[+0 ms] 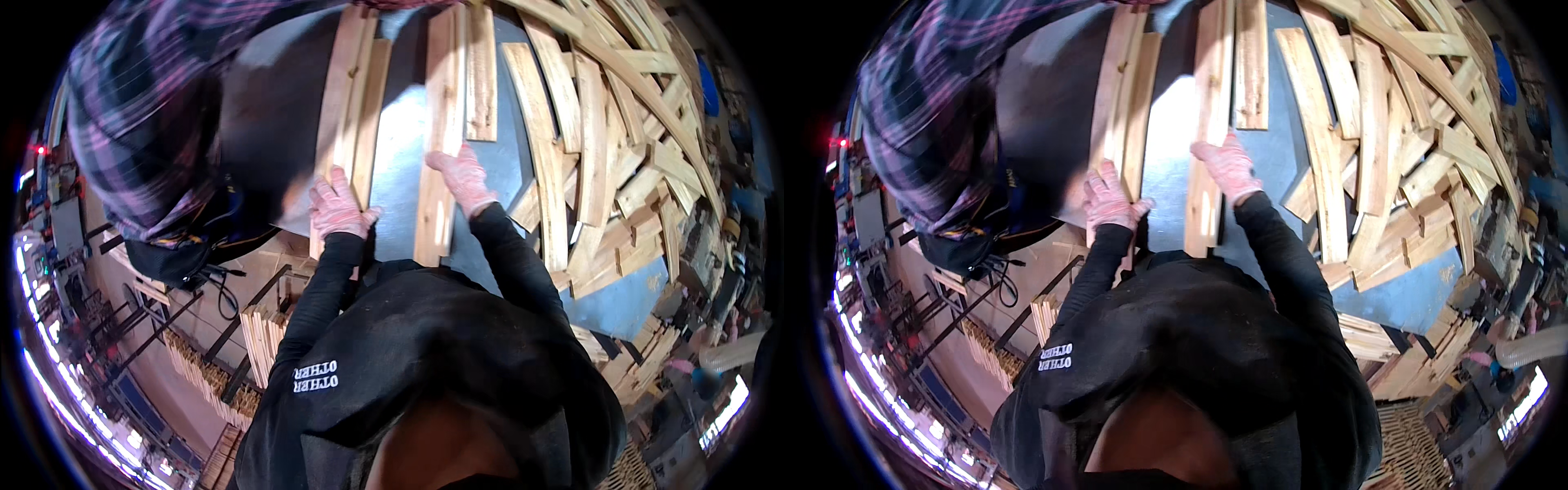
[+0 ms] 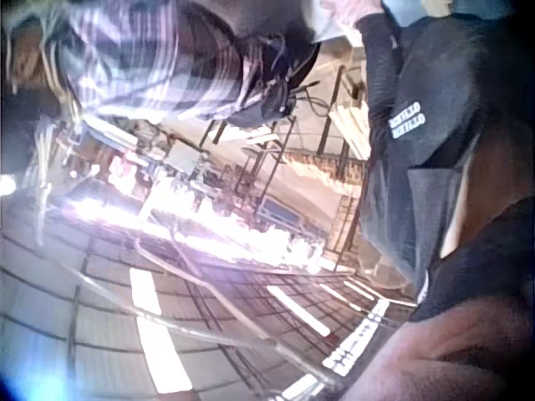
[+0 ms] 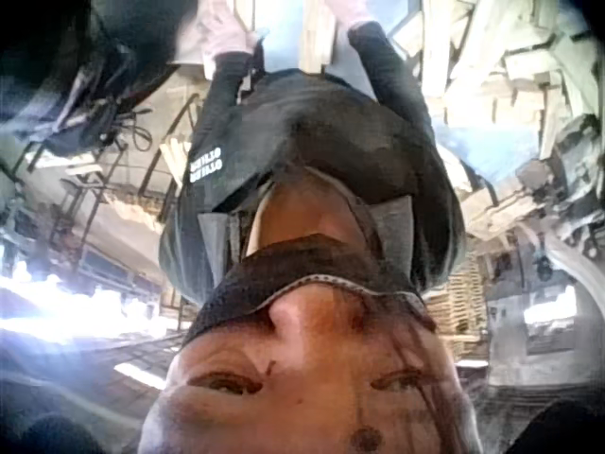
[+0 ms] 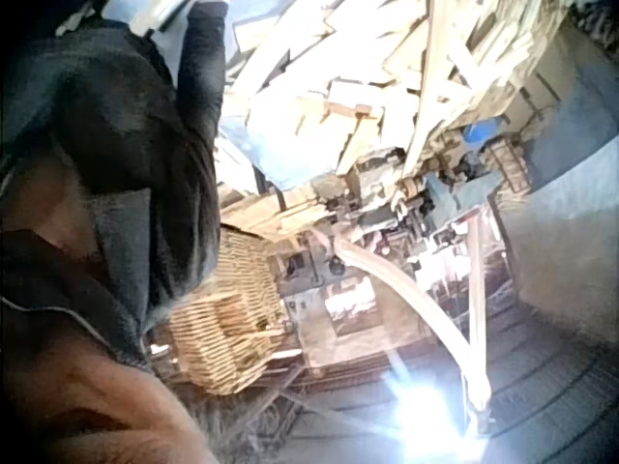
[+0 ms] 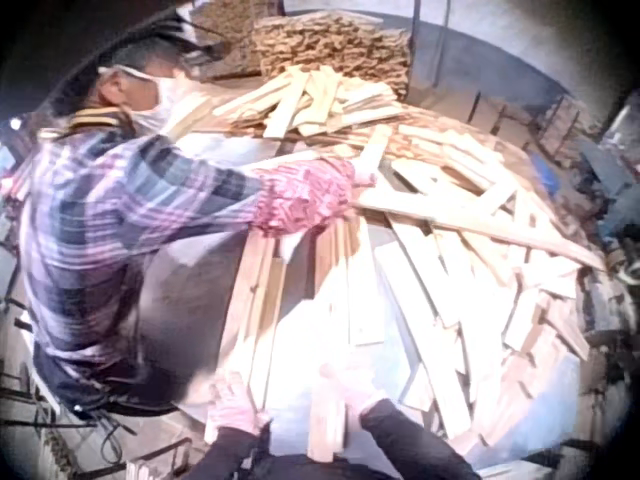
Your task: The person sorts and stacks wooden planks on a metal table. They pick up individual planks from a pile, inspect them, and arrange them into neat stacks.
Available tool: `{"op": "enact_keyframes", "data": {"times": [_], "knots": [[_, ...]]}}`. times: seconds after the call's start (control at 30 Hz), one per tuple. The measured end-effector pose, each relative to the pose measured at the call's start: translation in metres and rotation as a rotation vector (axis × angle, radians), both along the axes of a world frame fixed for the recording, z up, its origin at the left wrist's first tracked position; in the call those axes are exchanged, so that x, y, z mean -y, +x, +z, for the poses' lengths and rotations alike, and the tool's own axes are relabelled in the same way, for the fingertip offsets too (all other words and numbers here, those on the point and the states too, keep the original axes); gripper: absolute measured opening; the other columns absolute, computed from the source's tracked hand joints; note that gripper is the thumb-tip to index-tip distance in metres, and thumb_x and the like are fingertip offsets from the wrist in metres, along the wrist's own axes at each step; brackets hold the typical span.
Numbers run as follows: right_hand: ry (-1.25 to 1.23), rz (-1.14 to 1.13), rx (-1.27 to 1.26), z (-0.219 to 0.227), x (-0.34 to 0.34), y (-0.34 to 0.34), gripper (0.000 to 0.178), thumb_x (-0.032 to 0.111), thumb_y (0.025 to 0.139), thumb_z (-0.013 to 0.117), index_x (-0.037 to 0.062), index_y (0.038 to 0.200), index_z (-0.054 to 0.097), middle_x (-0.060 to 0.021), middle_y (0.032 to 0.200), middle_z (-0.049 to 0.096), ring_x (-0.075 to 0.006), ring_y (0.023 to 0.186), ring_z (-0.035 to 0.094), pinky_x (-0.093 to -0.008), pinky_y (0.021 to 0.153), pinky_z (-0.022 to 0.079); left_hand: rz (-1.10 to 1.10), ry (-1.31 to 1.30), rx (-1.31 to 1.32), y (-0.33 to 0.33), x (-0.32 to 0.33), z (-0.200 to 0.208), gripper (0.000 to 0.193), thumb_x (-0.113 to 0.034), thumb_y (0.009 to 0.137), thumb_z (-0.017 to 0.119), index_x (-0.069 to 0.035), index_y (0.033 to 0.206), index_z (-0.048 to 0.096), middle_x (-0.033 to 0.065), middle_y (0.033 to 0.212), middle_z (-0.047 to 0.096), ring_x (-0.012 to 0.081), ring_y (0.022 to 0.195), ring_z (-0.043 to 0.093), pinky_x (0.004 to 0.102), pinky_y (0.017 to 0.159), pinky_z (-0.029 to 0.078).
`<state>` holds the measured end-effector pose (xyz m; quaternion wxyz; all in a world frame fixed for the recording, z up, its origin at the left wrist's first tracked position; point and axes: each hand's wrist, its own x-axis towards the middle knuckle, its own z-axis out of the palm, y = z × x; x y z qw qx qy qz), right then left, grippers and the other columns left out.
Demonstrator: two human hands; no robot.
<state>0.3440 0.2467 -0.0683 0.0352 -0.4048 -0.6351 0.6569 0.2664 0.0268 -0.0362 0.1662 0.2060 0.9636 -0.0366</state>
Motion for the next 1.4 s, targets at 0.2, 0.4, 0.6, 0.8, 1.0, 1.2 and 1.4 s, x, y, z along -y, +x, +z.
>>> {"op": "enact_keyframes", "data": {"times": [0.2, 0.4, 0.6, 0.8, 1.0, 1.2, 1.4], "knots": [[0.328, 0.35, 0.22, 0.035, 0.048, -0.048, 0.065, 0.05, 0.08, 0.066, -0.0036, 0.117, 0.058, -0.0232, 0.112, 0.064, -0.0344, 0.106, 0.061, -0.039, 0.093, 0.048, 0.051, 0.603, 0.159, -0.032, 0.07, -0.027, 0.095, -0.03, 0.077, 0.073, 0.001, 0.15, 0.02, 0.0246, 0.128, 0.054, 0.0368, 0.104, 0.062, 0.0394, 0.09, 0.05], [0.843, 0.543, 0.454, 0.054, 0.014, -0.071, 0.088, 0.065, 0.087, 0.048, 0.002, 0.147, 0.033, -0.0238, 0.145, 0.041, -0.0369, 0.132, 0.043, -0.0457, 0.11, 0.034, 0.138, 0.234, 0.152, 0.002, 0.032, 0.005, 0.123, -0.044, 0.069, 0.078, -0.011, 0.154, -0.005, 0.0316, 0.144, 0.035, 0.0451, 0.116, 0.054, 0.0463, 0.095, 0.048], [0.861, 0.153, 0.55, 0.019, -0.07, -0.036, 0.086, 0.038, 0.082, 0.069, -0.0042, 0.143, 0.026, -0.0284, 0.132, 0.047, -0.0433, 0.117, 0.05, -0.0485, 0.098, 0.043, 0.122, 0.329, 0.156, -0.005, 0.034, 0.001, 0.12, -0.042, 0.069, 0.077, -0.017, 0.155, -0.003, 0.0314, 0.133, 0.044, 0.0444, 0.108, 0.059, 0.047, 0.091, 0.05], [0.324, 0.644, 0.279, 0.021, 0.049, 0.012, 0.074, 0.039, 0.087, 0.06, 0.002, 0.145, 0.032, -0.0264, 0.121, 0.059, -0.0343, 0.106, 0.062, -0.0419, 0.093, 0.051, 0.166, 0.366, 0.262, -0.011, 0.015, 0.012, 0.121, -0.052, 0.068, 0.078, -0.011, 0.155, 0.004, 0.0339, 0.139, 0.038, 0.0455, 0.122, 0.049, 0.0473, 0.1, 0.043], [1.226, 0.186, 0.294, 0.015, -0.027, 0.058, 0.094, 0.052, 0.077, 0.071, 0.0018, 0.146, 0.031, -0.0287, 0.148, 0.033, -0.0369, 0.137, 0.036, -0.0472, 0.112, 0.029, 0.074, 0.118, 0.038, 0.005, -0.017, 0.008, 0.12, -0.05, 0.068, 0.077, -0.001, 0.153, 0.008, 0.0346, 0.15, 0.023, 0.0479, 0.133, 0.038, 0.0461, 0.107, 0.039], [0.834, 0.458, 0.619, 0.029, -0.105, 0.078, 0.061, 0.03, 0.085, 0.062, 0.0052, 0.139, 0.044, -0.0244, 0.127, 0.057, -0.0384, 0.112, 0.059, -0.0433, 0.094, 0.048, 0.071, 0.107, -0.014, 0.003, -0.02, 0.011, 0.116, -0.043, 0.067, 0.079, -0.002, 0.152, 0.011, 0.0292, 0.144, 0.032, 0.0444, 0.123, 0.046, 0.0464, 0.1, 0.044], [0.551, 0.521, 0.232, 0.03, -0.018, -0.008, 0.039, 0.032, 0.094, 0.046, 0.0009, 0.113, 0.06, -0.0245, 0.099, 0.067, -0.0398, 0.096, 0.064, -0.0448, 0.089, 0.049, 0.138, 0.195, 0.086, -0.001, -0.014, 0.012, 0.117, -0.056, 0.068, 0.075, -0.004, 0.153, 0.013, 0.0313, 0.152, 0.021, 0.0473, 0.133, 0.037, 0.047, 0.108, 0.036]]}}
